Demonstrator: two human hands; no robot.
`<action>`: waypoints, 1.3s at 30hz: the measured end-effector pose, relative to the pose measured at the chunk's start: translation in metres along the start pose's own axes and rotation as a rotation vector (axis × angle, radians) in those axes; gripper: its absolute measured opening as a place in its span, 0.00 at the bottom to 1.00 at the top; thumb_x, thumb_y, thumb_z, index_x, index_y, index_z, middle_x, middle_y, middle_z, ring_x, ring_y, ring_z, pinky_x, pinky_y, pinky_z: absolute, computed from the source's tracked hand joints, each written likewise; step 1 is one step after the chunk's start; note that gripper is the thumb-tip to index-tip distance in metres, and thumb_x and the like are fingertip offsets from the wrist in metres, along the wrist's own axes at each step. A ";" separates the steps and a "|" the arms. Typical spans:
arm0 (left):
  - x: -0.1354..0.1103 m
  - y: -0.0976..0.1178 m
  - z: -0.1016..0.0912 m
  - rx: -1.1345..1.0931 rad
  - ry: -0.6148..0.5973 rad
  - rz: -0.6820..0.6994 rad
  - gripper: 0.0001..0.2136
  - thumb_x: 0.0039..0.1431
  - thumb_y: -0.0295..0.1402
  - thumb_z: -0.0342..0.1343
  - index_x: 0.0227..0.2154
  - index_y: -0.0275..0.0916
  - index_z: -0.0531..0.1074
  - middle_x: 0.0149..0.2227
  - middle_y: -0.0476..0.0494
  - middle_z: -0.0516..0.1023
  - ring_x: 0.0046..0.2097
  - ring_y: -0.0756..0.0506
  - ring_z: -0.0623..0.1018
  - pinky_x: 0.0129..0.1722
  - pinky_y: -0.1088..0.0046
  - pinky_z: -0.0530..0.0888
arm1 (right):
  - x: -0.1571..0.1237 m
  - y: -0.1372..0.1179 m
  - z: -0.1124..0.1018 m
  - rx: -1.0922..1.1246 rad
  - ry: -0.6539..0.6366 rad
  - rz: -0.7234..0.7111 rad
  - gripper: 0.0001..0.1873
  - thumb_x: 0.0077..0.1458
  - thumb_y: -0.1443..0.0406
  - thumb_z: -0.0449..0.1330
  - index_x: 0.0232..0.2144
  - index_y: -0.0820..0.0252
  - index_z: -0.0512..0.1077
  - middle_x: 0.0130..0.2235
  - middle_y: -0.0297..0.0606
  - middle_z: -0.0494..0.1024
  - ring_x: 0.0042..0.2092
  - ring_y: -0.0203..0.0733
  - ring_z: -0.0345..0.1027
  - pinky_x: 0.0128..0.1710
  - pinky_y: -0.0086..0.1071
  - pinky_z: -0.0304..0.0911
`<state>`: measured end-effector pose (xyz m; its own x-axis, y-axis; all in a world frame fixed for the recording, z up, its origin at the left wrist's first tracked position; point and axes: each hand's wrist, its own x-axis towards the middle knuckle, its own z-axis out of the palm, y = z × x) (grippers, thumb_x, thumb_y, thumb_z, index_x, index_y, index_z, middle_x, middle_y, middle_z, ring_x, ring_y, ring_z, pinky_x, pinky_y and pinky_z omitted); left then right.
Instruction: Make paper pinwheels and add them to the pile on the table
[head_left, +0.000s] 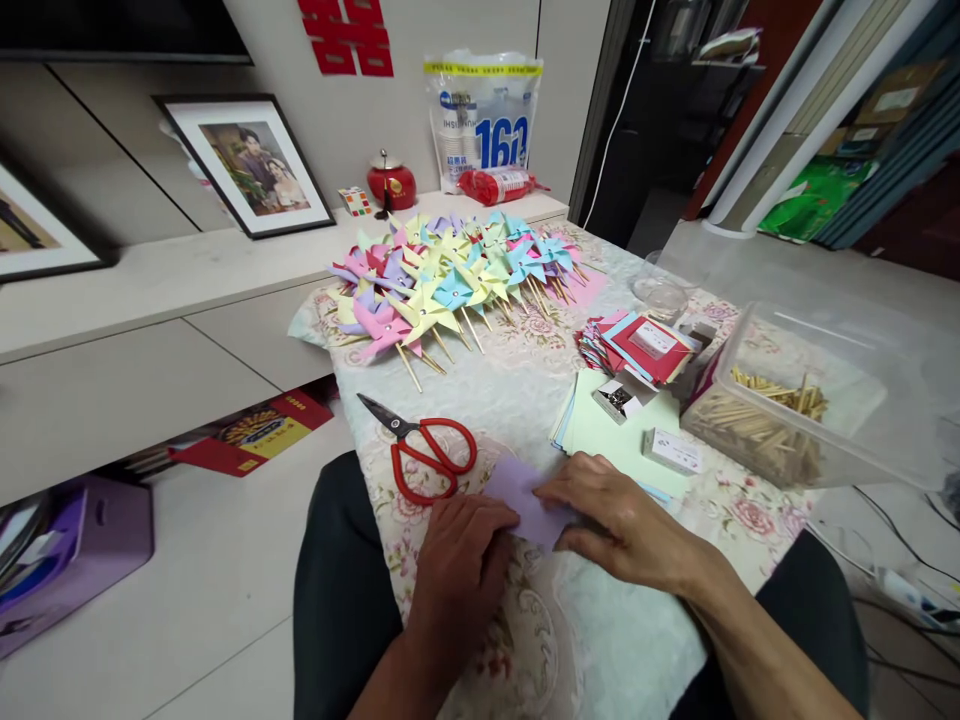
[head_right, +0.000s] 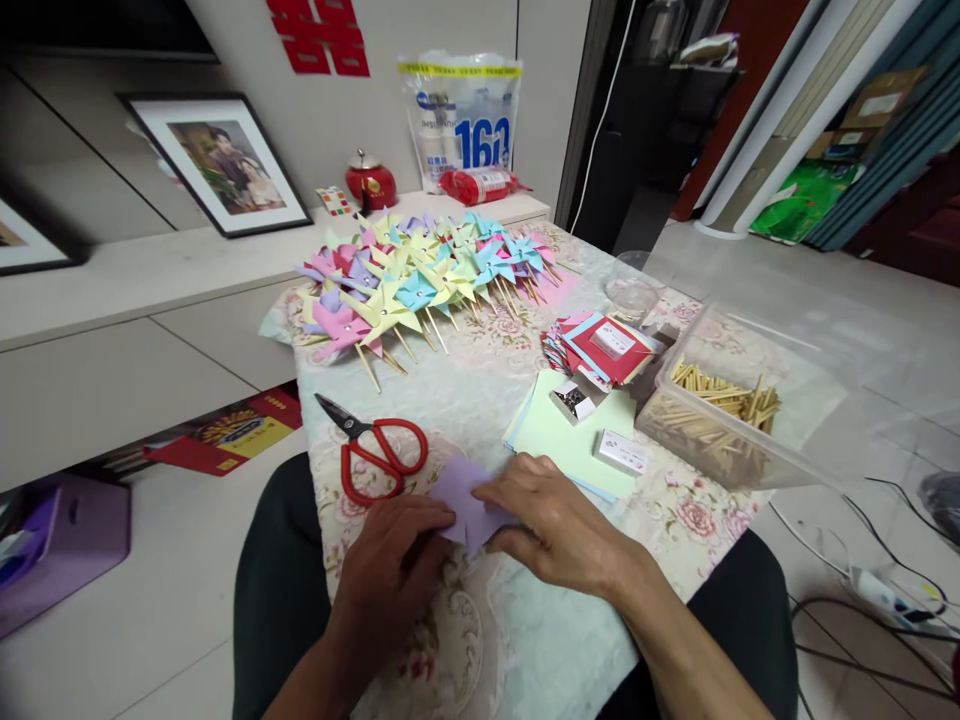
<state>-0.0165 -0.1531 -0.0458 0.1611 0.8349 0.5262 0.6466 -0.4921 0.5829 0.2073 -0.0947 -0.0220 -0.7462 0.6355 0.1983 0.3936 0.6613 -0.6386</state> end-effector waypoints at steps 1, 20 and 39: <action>0.000 0.000 0.000 0.001 -0.001 -0.019 0.07 0.60 0.22 0.54 0.37 0.40 0.73 0.34 0.46 0.80 0.38 0.45 0.78 0.40 0.66 0.74 | 0.001 0.000 0.002 0.006 0.009 0.005 0.19 0.63 0.66 0.60 0.56 0.56 0.67 0.41 0.40 0.79 0.45 0.46 0.68 0.46 0.42 0.60; -0.003 -0.004 0.010 0.298 0.081 -0.209 0.17 0.60 0.30 0.57 0.52 0.33 0.70 0.33 0.42 0.76 0.37 0.40 0.74 0.37 0.63 0.74 | 0.004 0.009 0.033 -0.168 0.206 0.132 0.28 0.66 0.65 0.55 0.65 0.58 0.54 0.44 0.47 0.75 0.43 0.49 0.72 0.41 0.42 0.73; -0.008 -0.008 0.013 0.485 0.115 0.028 0.10 0.60 0.22 0.56 0.43 0.37 0.75 0.45 0.36 0.79 0.45 0.37 0.75 0.45 0.56 0.72 | 0.010 0.002 0.030 -0.318 0.154 -0.069 0.13 0.66 0.71 0.52 0.47 0.59 0.74 0.45 0.45 0.78 0.45 0.46 0.68 0.42 0.42 0.65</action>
<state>-0.0138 -0.1522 -0.0626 0.1179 0.7768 0.6186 0.9198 -0.3202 0.2268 0.1843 -0.0988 -0.0437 -0.6965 0.6217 0.3583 0.5106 0.7803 -0.3612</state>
